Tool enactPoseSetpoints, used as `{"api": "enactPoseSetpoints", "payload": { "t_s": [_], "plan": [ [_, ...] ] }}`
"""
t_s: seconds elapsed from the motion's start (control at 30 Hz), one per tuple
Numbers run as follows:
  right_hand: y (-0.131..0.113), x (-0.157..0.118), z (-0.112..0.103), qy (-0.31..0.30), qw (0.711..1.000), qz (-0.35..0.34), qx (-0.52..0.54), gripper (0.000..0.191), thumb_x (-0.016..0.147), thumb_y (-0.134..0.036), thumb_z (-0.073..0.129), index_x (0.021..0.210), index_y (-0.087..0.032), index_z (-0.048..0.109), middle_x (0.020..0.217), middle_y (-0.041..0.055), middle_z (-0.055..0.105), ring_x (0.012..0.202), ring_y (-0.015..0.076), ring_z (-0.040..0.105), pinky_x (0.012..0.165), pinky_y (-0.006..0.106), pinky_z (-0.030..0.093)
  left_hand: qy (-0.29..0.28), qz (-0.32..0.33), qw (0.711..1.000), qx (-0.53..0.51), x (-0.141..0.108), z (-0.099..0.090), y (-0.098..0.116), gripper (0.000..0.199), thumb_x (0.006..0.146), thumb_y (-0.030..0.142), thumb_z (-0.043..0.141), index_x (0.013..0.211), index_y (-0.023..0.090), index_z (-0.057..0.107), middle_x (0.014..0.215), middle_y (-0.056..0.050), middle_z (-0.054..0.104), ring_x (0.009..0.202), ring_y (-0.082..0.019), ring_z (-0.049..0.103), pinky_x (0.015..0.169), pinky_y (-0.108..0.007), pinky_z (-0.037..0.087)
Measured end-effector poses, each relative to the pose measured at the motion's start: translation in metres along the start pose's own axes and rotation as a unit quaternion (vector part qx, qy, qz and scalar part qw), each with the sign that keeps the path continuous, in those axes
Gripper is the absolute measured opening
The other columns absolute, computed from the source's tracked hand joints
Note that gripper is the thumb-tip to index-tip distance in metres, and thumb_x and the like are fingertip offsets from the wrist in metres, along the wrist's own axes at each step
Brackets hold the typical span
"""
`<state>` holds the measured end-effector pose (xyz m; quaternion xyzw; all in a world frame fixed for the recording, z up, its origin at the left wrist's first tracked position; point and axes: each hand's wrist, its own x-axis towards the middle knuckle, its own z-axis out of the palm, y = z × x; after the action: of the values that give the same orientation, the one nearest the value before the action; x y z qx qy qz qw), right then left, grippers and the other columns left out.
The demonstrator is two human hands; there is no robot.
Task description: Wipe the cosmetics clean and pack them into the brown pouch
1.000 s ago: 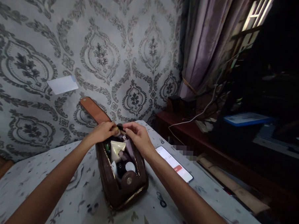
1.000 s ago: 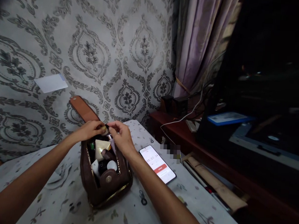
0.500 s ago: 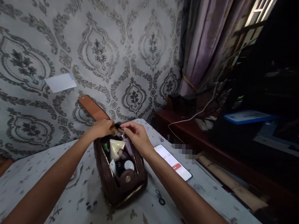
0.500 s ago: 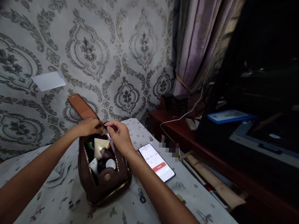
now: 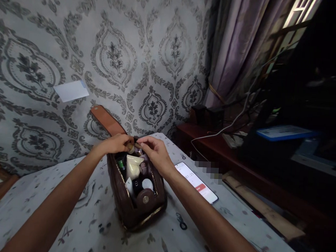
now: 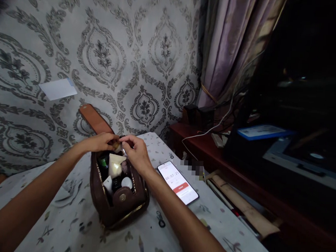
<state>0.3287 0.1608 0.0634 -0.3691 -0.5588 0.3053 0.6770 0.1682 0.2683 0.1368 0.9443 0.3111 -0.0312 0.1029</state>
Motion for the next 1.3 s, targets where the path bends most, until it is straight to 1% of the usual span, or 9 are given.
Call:
{"api": "enactPoseSetpoints", "payload": {
  "t_s": [0.2, 0.33, 0.5, 0.63, 0.77, 0.93, 1.07, 1.2, 1.3],
  "plan": [
    [0.000, 0.000, 0.000, 0.000, 1.000, -0.001, -0.013, 0.015, 0.080, -0.026, 0.059, 0.086, -0.019, 0.071, 0.083, 0.0018, 0.070, 0.078, 0.0178, 0.061, 0.070, 0.027, 0.045, -0.084, 0.049, 0.991, -0.095, 0.005, -0.003, 0.010, 0.024, 0.072, 0.018, 0.056, 0.091, 0.016, 0.071, 0.088, -0.001, 0.075, 0.085, -0.018, 0.066, 0.075, -0.023, 0.048],
    [0.000, 0.001, -0.002, 0.000, 1.000, -0.001, -0.020, 0.016, 0.081, -0.026, 0.059, 0.087, -0.018, 0.071, 0.084, 0.0025, 0.070, 0.080, 0.0187, 0.062, 0.074, 0.028, 0.046, -0.058, 0.042, 0.994, -0.082, 0.003, 0.001, 0.011, 0.027, 0.074, 0.018, 0.055, 0.095, 0.015, 0.071, 0.091, -0.002, 0.075, 0.086, -0.019, 0.067, 0.077, -0.025, 0.049],
    [0.003, 0.003, -0.004, 0.001, 1.000, -0.002, -0.029, 0.017, 0.081, -0.025, 0.058, 0.089, -0.019, 0.071, 0.094, 0.0050, 0.070, 0.091, 0.0211, 0.063, 0.083, 0.032, 0.048, 0.112, 0.047, 0.979, -0.165, -0.015, 0.004, 0.004, 0.029, 0.079, 0.025, 0.052, 0.103, 0.017, 0.067, 0.101, -0.006, 0.073, 0.096, -0.021, 0.066, 0.086, -0.031, 0.050],
    [0.006, 0.003, -0.007, -0.011, 0.997, -0.014, -0.078, 0.016, 0.082, -0.024, 0.059, 0.090, -0.020, 0.073, 0.109, 0.0067, 0.068, 0.108, 0.0230, 0.060, 0.093, 0.035, 0.046, 0.272, -0.029, 0.927, -0.257, -0.032, 0.008, -0.007, 0.027, 0.082, 0.034, 0.049, 0.095, 0.016, 0.065, 0.084, -0.005, 0.070, 0.078, -0.019, 0.066, 0.075, -0.031, 0.054],
    [0.012, 0.007, -0.009, -0.072, 0.982, -0.034, -0.171, 0.020, 0.086, -0.022, 0.058, 0.099, -0.020, 0.073, 0.116, 0.0089, 0.065, 0.120, 0.0244, 0.054, 0.102, 0.039, 0.041, 0.399, -0.129, 0.876, -0.239, -0.041, 0.021, -0.018, 0.023, 0.077, 0.030, 0.048, 0.088, 0.017, 0.063, 0.071, -0.001, 0.063, 0.069, -0.017, 0.060, 0.068, -0.029, 0.050],
    [0.010, 0.031, -0.001, -0.198, 0.913, -0.038, -0.354, 0.029, 0.083, -0.014, 0.061, 0.109, -0.021, 0.071, 0.123, 0.0089, 0.064, 0.124, 0.0273, 0.051, 0.102, 0.039, 0.040, 0.423, -0.147, 0.859, -0.247, -0.041, 0.045, -0.018, 0.020, 0.078, 0.033, 0.049, 0.086, 0.019, 0.061, 0.086, -0.003, 0.066, 0.085, -0.019, 0.061, 0.080, -0.030, 0.049],
    [0.000, 0.052, 0.013, -0.261, 0.853, -0.022, -0.452, 0.032, 0.075, -0.019, 0.073, 0.106, -0.027, 0.074, 0.113, 0.0047, 0.070, 0.112, 0.0296, 0.058, 0.089, 0.035, 0.043, 0.407, -0.122, 0.882, -0.205, -0.039, 0.056, -0.016, 0.022, 0.082, 0.033, 0.048, 0.088, 0.019, 0.063, 0.092, -0.005, 0.066, 0.092, -0.020, 0.061, 0.084, -0.032, 0.047],
    [-0.005, 0.064, 0.023, -0.273, 0.837, -0.011, -0.474, 0.018, 0.071, -0.019, 0.078, 0.087, -0.028, 0.076, 0.090, 0.0033, 0.073, 0.101, 0.0293, 0.061, 0.083, 0.034, 0.041, 0.389, -0.127, 0.899, -0.156, -0.040, 0.057, -0.017, 0.023, 0.085, 0.030, 0.046, 0.089, 0.020, 0.066, 0.094, -0.005, 0.066, 0.096, -0.020, 0.060, 0.082, -0.031, 0.047],
    [-0.004, 0.069, 0.027, -0.253, 0.837, 0.003, -0.485, 0.008, 0.078, -0.030, 0.077, 0.079, -0.022, 0.076, 0.080, 0.0066, 0.071, 0.093, 0.0302, 0.062, 0.081, 0.037, 0.040, 0.379, -0.129, 0.904, -0.147, -0.041, 0.056, -0.017, 0.024, 0.086, 0.029, 0.045, 0.089, 0.019, 0.067, 0.093, -0.005, 0.065, 0.095, -0.021, 0.059, 0.081, -0.031, 0.047]
  ]
}}
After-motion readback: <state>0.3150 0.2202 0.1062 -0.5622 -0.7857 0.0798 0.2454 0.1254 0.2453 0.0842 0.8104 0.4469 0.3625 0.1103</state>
